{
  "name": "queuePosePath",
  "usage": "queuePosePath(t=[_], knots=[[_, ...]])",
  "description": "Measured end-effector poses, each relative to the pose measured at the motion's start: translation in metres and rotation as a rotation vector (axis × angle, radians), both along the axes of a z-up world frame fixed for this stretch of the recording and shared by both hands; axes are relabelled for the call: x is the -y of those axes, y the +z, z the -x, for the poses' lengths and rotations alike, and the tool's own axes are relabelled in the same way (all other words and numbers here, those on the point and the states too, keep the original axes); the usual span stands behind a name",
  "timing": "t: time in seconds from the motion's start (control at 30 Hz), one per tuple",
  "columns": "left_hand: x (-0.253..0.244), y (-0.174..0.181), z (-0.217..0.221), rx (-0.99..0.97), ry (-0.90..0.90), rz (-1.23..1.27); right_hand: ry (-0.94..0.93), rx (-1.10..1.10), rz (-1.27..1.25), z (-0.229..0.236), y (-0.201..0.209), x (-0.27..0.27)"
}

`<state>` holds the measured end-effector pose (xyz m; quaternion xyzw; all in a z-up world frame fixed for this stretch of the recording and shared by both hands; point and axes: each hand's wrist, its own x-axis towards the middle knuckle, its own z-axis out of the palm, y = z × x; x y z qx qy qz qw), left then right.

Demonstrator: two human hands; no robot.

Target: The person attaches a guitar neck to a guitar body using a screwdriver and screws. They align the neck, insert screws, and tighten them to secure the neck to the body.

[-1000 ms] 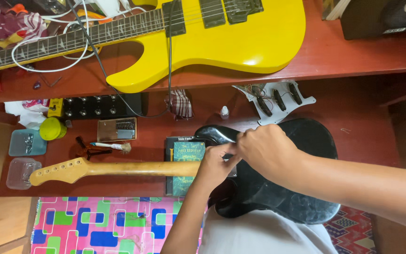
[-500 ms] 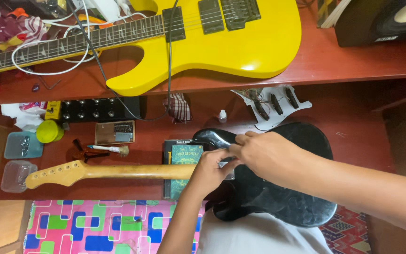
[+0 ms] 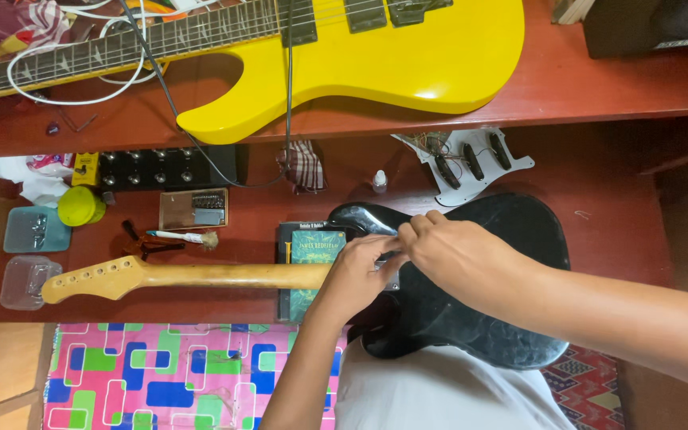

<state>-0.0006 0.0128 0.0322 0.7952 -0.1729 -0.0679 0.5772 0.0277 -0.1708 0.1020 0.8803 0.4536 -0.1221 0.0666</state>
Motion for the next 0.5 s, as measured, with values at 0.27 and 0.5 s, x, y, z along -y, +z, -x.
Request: queuePosePath(t=[0.27, 0.5], knots=[[-0.003, -0.017, 0.005, 0.079, 0.020, -0.069, -0.188, 0.015, 0.002, 0.006, 0.021, -0.006], [0.004, -0.022, 0.009, -0.092, 0.026, 0.030, -0.089, -0.054, 0.015, 0.005, 0.006, 0.003]])
